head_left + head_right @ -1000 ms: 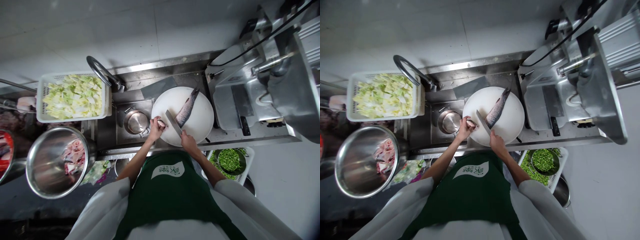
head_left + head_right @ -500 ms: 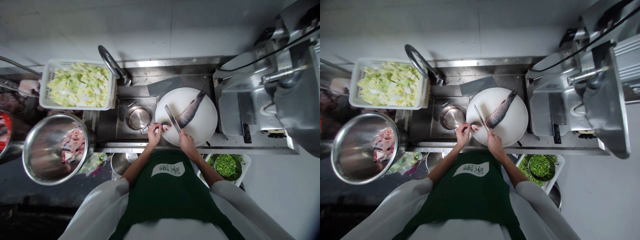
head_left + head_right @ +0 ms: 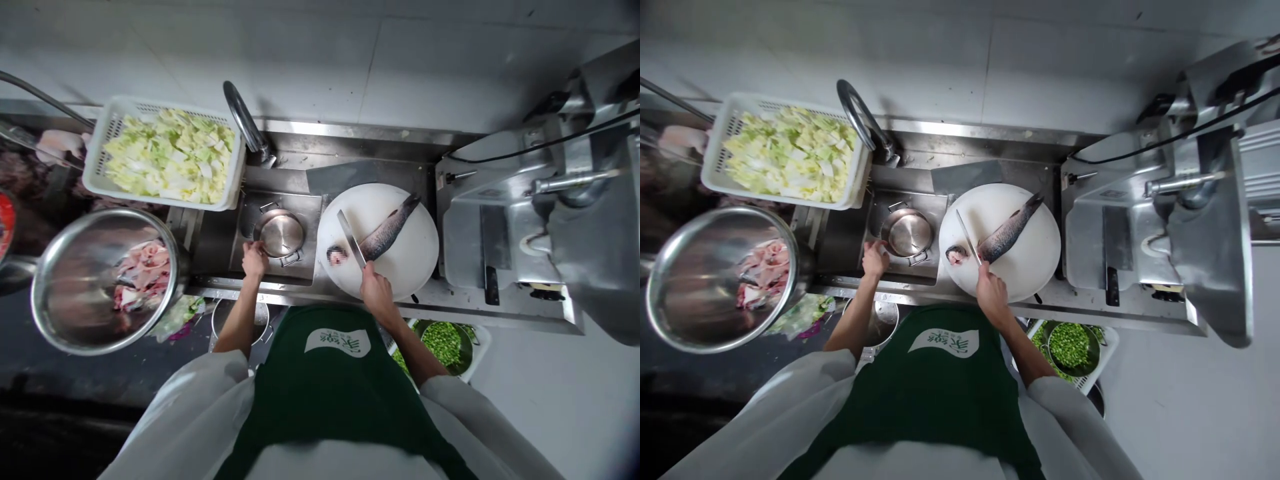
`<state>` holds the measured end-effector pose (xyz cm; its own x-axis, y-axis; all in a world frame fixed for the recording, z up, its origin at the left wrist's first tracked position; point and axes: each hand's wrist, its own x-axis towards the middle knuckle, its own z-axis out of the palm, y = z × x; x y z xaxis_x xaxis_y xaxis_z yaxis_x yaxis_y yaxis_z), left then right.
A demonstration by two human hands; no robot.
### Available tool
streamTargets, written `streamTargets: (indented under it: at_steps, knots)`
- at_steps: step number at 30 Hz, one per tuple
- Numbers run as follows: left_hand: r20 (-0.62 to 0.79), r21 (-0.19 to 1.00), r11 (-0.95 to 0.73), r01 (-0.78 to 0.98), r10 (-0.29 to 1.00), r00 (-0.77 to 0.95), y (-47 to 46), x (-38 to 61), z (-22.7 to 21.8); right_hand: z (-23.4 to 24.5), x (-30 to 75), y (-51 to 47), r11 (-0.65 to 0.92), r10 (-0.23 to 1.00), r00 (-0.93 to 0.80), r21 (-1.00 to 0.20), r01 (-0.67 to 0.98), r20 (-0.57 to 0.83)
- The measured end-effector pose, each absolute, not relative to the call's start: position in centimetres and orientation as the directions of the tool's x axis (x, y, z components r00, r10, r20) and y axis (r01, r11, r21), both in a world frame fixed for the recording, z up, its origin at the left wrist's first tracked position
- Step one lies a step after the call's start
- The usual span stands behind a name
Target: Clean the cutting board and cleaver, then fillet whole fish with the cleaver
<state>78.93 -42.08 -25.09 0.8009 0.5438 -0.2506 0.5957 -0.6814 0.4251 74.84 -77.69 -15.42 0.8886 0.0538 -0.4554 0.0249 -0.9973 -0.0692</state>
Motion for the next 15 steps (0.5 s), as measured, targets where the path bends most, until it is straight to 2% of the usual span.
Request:
streamTargets:
  at_steps: [5, 8, 11, 15]
  knots:
    - [0.048, 0.706, -0.549, 0.447, 0.668, 0.743, -43.9, 77.7, -24.3, -13.9, 74.5, -74.3, -0.976, 0.202, 0.926, -0.143, 0.163, -0.320]
    - [0.173, 0.850, -0.452, 0.269, 0.724, 0.668, -46.4, 77.8, -23.6, -13.7, 74.8, -72.8, -0.976, 0.209, 0.914, -0.132, 0.173, -0.347]
    - [0.237, 0.917, -0.386, 0.100, 0.730, 0.641, -48.5, 78.4, -22.7, -13.6, 75.1, -72.5, -0.987, 0.159, 0.891, -0.094, 0.131, -0.425]
    - [0.292, 0.943, -0.327, -0.067, 0.712, 0.639, -49.9, 80.7, -20.1, -13.1, 75.3, -72.7, -0.996, 0.088, 0.879, -0.069, 0.063, -0.468]
